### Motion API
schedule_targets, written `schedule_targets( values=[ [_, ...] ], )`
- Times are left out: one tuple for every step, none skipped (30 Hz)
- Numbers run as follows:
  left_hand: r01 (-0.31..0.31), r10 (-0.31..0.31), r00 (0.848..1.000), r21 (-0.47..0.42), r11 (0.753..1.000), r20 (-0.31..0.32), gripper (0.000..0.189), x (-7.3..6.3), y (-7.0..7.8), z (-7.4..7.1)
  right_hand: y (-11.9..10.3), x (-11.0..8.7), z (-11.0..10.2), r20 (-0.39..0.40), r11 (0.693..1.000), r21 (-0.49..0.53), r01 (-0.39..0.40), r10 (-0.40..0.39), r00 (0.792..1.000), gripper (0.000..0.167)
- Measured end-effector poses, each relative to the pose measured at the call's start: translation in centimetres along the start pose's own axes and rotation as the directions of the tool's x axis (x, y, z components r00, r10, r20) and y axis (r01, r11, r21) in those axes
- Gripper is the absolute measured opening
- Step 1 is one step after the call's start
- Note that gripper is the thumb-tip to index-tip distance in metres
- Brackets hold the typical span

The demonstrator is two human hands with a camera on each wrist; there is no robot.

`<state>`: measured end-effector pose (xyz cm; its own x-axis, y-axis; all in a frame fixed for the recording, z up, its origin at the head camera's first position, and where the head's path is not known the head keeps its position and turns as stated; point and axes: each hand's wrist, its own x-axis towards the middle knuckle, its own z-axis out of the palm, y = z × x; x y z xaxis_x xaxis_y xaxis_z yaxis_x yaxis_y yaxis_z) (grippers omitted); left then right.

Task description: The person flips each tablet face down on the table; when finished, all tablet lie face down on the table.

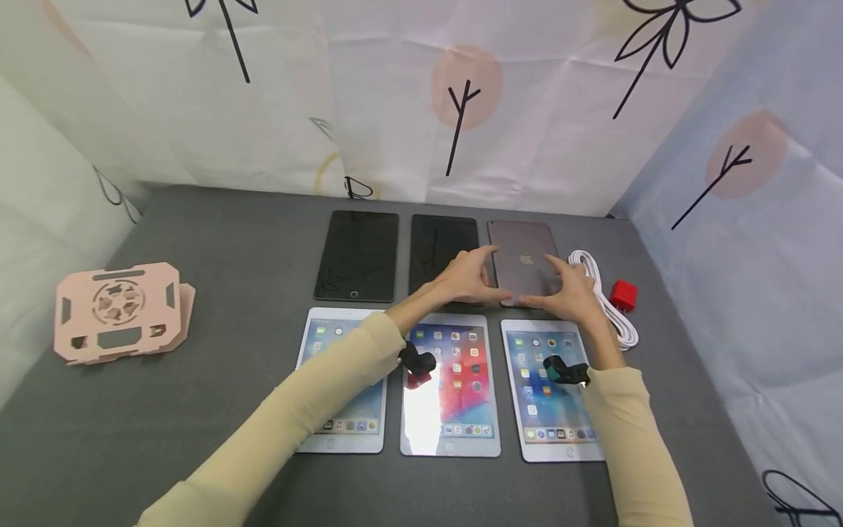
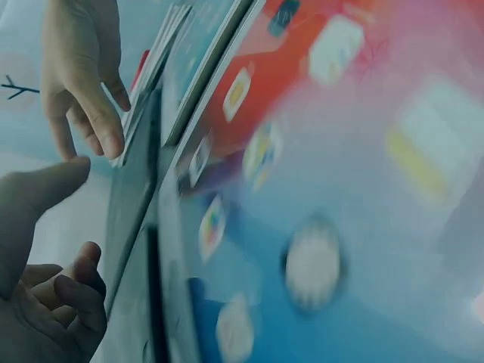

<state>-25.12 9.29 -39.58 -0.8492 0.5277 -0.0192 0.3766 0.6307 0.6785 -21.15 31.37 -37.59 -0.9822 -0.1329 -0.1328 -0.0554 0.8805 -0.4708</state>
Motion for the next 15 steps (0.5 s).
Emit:
schedule_targets(
  values=[
    [-0.009,0.009,1.0,-0.001,1.0,0.0,0.094,-0.2,-0.2,-0.4,-0.4,0.0,0.0,0.002,1.0,0.007,0.013,-0.013,1.0,0.101],
    [-0.015,0.015,1.0,0.002,1.0,0.0,0.095,-0.3,-0.5,-0.8,-0.8,0.1,0.0,0.003,1.0,0.015,0.027,-0.027,1.0,0.101],
    [-0.02,0.02,1.0,0.007,1.0,-0.002,0.097,-0.5,-0.7,-1.2,-1.2,0.1,0.0,0.008,0.999,0.028,0.032,-0.033,0.999,0.101],
    [-0.023,0.023,1.0,0.016,1.0,-0.004,0.098,-0.7,-1.0,-1.6,-1.6,0.1,0.0,0.01,0.998,0.041,0.043,-0.044,0.999,0.101],
    [-0.027,0.027,1.0,0.022,0.999,-0.007,0.1,-0.9,-1.2,-2.1,-2.0,0.1,0.0,0.013,0.997,0.055,0.052,-0.053,0.999,0.1],
    [-0.03,0.03,0.999,0.031,0.999,-0.013,0.101,-1.1,-1.5,-2.5,-2.5,0.1,0.1,0.013,0.996,0.066,0.059,-0.06,0.998,0.1],
    [-0.034,0.034,0.999,0.04,0.999,-0.016,0.102,-1.4,-1.7,-2.9,-2.8,0.1,0.1,0.013,0.995,0.073,0.069,-0.07,0.997,0.1],
    [-0.035,0.036,0.999,0.053,0.998,-0.019,0.104,-1.6,-2.0,-3.3,-3.2,0.2,0.1,0.013,0.994,0.08,0.078,-0.079,0.997,0.1],
    [-0.035,0.037,0.999,0.067,0.997,-0.021,0.105,-1.9,-2.3,-3.8,-3.6,0.2,0.2,0.014,0.993,0.087,0.085,-0.087,0.996,0.1],
    [-0.035,0.037,0.999,0.08,0.996,-0.022,0.106,-2.1,-2.6,-4.2,-3.9,0.3,0.3,0.017,0.991,0.093,0.093,-0.095,0.995,0.099],
    [-0.035,0.038,0.999,0.094,0.995,-0.024,0.107,-2.4,-2.9,-4.7,-4.3,0.3,0.3,0.02,0.991,0.095,0.098,-0.1,0.995,0.099],
    [-0.031,0.035,0.999,0.111,0.993,-0.028,0.109,-2.7,-3.2,-5.1,-4.6,0.4,0.3,0.023,0.99,0.094,0.103,-0.106,0.994,0.099],
    [-0.026,0.03,0.999,0.128,0.991,-0.027,0.111,-3.1,-3.5,-5.5,-4.9,0.5,0.4,0.028,0.989,0.095,0.111,-0.114,0.993,0.099],
    [-0.02,0.025,0.999,0.145,0.989,-0.028,0.112,-3.4,-3.8,-6.0,-5.3,0.6,0.4,0.032,0.989,0.099,0.114,-0.118,0.993,0.099],
    [-0.013,0.018,0.999,0.161,0.987,-0.029,0.114,-3.8,-4.2,-6.3,-5.6,0.7,0.5,0.037,0.988,0.104,0.117,-0.122,0.992,0.099]
  ],
)
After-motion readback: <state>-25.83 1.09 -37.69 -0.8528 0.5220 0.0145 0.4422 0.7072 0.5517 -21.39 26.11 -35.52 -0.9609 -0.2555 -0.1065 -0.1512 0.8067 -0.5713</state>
